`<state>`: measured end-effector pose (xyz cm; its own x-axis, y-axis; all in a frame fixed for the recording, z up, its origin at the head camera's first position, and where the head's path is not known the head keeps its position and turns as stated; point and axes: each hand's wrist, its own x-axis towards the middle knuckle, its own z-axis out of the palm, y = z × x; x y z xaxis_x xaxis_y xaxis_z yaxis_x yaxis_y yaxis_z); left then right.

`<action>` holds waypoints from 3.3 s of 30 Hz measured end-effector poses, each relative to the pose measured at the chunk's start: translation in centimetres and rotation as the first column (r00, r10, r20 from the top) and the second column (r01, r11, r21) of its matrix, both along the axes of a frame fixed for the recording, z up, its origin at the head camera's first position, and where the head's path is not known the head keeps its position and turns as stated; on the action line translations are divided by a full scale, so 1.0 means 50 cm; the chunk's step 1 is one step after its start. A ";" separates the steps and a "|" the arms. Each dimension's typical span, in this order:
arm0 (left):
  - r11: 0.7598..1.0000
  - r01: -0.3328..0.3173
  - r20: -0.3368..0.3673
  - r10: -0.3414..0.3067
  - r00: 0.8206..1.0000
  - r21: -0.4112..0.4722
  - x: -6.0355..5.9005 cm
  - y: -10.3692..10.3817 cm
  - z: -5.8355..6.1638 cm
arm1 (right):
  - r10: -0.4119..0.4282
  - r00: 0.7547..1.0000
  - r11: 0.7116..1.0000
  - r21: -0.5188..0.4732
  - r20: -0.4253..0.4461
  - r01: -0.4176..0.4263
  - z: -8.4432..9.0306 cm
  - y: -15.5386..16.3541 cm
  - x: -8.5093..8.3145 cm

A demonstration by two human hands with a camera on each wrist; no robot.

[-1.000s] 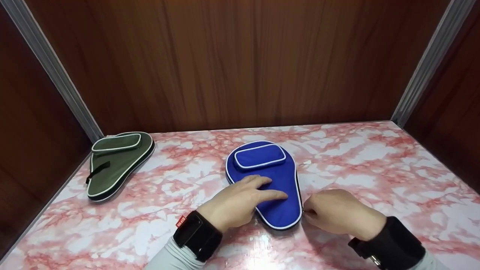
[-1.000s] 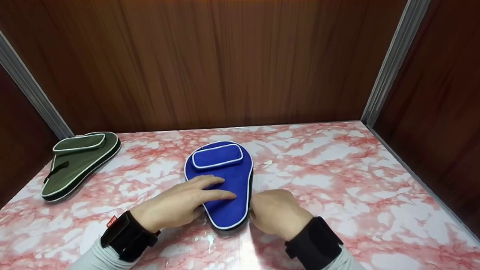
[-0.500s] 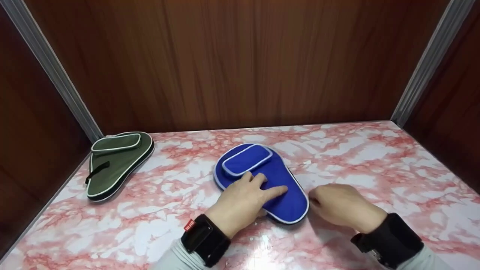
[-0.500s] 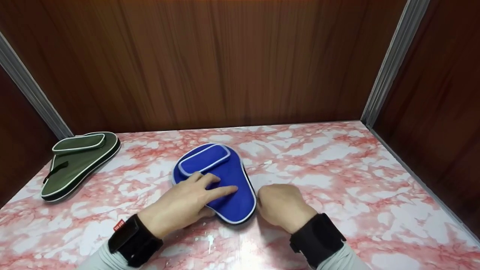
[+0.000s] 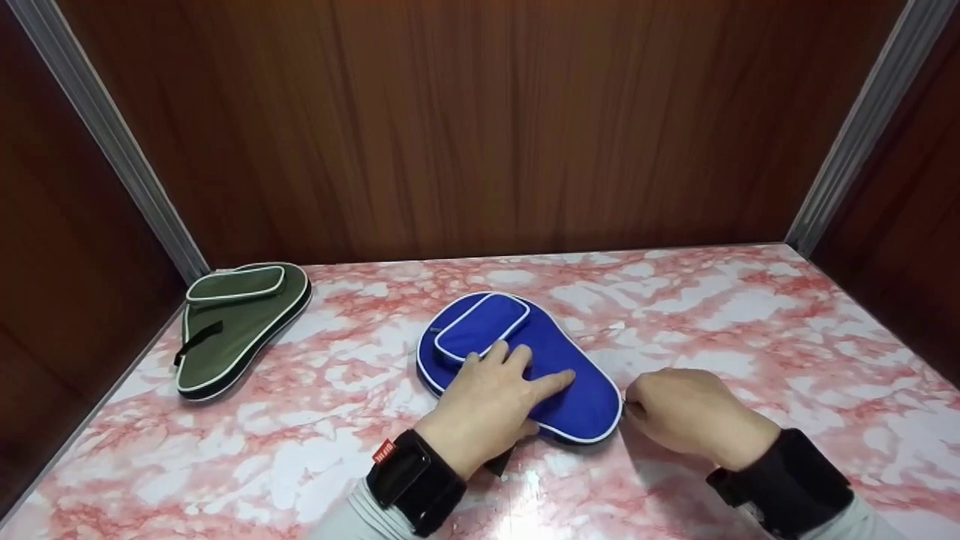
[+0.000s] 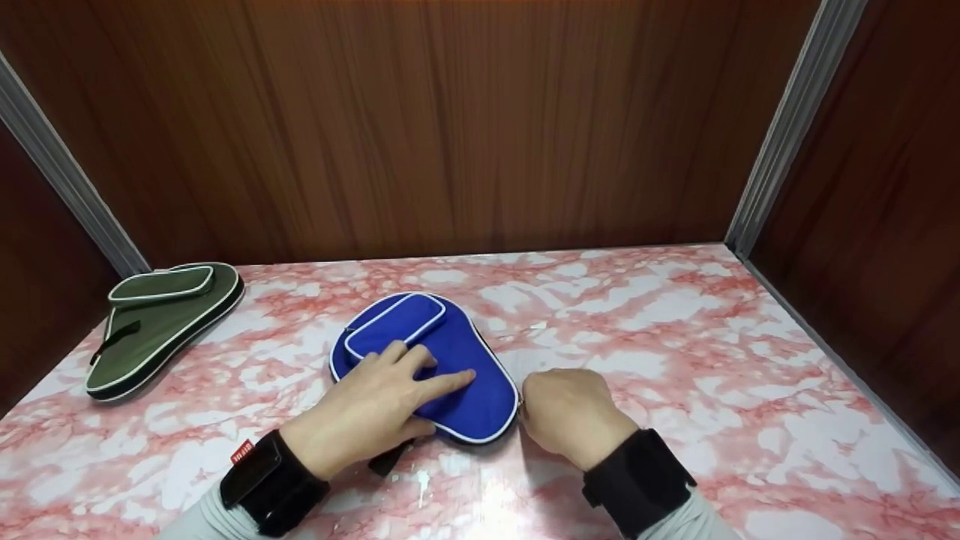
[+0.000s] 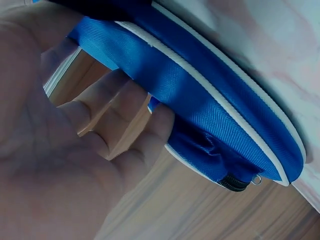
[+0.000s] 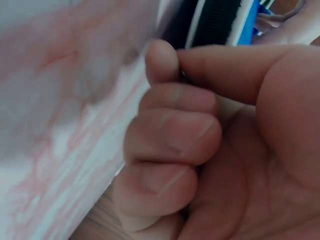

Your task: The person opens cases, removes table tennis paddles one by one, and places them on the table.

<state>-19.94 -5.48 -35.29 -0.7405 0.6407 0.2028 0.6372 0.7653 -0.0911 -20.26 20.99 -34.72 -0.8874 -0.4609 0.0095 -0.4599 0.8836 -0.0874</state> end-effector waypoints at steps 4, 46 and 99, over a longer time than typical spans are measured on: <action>1.000 -0.005 0.022 0.004 1.000 0.018 0.000 -0.003 -0.002 | 0.053 0.998 0.999 -0.005 -0.022 -0.053 0.000 -0.003 0.016; 1.000 0.000 0.002 0.000 1.000 0.009 -0.002 -0.005 0.001 | 0.174 0.976 0.975 -0.116 -0.135 -0.190 -0.051 -0.113 0.073; 0.935 -0.084 0.291 -0.022 0.956 0.346 -0.100 -0.018 -0.004 | -0.104 0.970 0.962 -0.271 -0.218 0.042 -0.003 0.012 -0.060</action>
<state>-24.94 -6.38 -35.46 -0.8186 0.5433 0.1867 0.5709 0.7334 0.3691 -23.25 21.61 -34.86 -0.8781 -0.3486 0.3277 -0.4301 0.8752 -0.2213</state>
